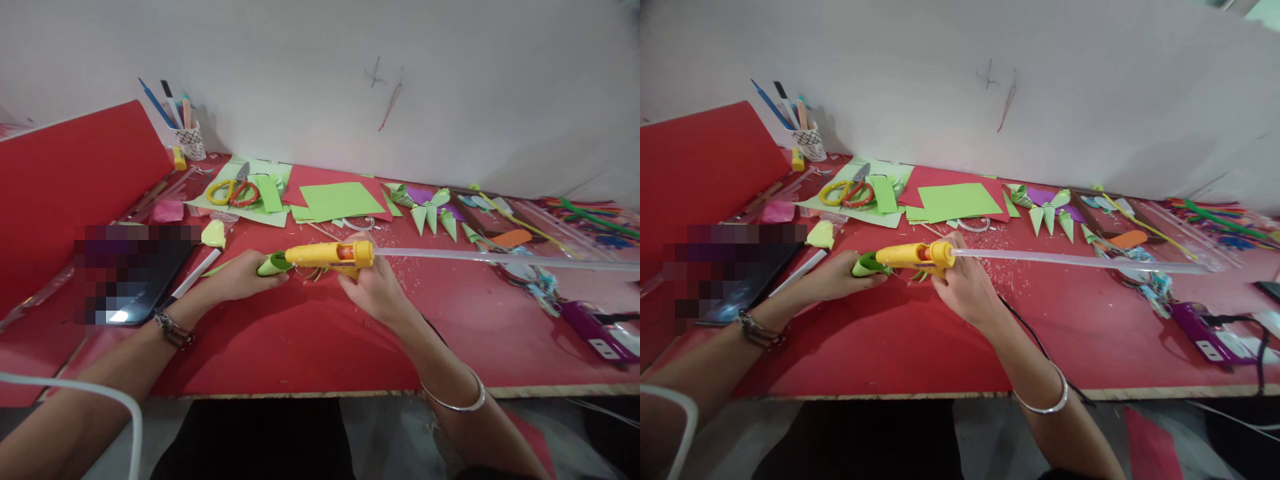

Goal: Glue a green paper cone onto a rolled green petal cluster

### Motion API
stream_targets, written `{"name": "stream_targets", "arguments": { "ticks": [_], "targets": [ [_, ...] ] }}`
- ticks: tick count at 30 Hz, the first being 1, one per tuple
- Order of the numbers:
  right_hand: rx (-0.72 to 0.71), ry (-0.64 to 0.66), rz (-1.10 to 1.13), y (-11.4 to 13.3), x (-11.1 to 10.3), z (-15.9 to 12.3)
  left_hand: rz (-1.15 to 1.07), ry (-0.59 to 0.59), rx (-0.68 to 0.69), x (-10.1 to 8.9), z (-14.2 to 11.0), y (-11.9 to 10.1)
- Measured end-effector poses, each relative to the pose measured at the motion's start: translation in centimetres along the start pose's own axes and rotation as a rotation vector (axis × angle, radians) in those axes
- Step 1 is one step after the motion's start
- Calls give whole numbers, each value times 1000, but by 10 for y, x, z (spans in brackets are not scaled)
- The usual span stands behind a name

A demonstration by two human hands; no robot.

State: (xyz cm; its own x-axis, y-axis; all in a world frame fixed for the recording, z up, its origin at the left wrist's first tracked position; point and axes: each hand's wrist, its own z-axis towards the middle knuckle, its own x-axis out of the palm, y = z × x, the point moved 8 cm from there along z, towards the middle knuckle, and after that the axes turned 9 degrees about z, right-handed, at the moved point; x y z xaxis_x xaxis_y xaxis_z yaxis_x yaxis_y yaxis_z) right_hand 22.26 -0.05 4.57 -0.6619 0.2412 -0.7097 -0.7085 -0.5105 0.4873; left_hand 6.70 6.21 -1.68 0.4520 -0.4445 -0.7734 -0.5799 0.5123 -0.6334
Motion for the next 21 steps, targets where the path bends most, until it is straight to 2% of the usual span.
{"name": "stream_targets", "arguments": {
  "ticks": [3,15,21],
  "targets": [
    [10,-9,-3,-1,0,0,48,43,2,3,0,0],
    [-35,-22,22,5,0,-1,21,2,22,1,0,-2],
    [-32,-77,43,6,-2,-1,52,-14,41,2,0,-3]
  ]
}}
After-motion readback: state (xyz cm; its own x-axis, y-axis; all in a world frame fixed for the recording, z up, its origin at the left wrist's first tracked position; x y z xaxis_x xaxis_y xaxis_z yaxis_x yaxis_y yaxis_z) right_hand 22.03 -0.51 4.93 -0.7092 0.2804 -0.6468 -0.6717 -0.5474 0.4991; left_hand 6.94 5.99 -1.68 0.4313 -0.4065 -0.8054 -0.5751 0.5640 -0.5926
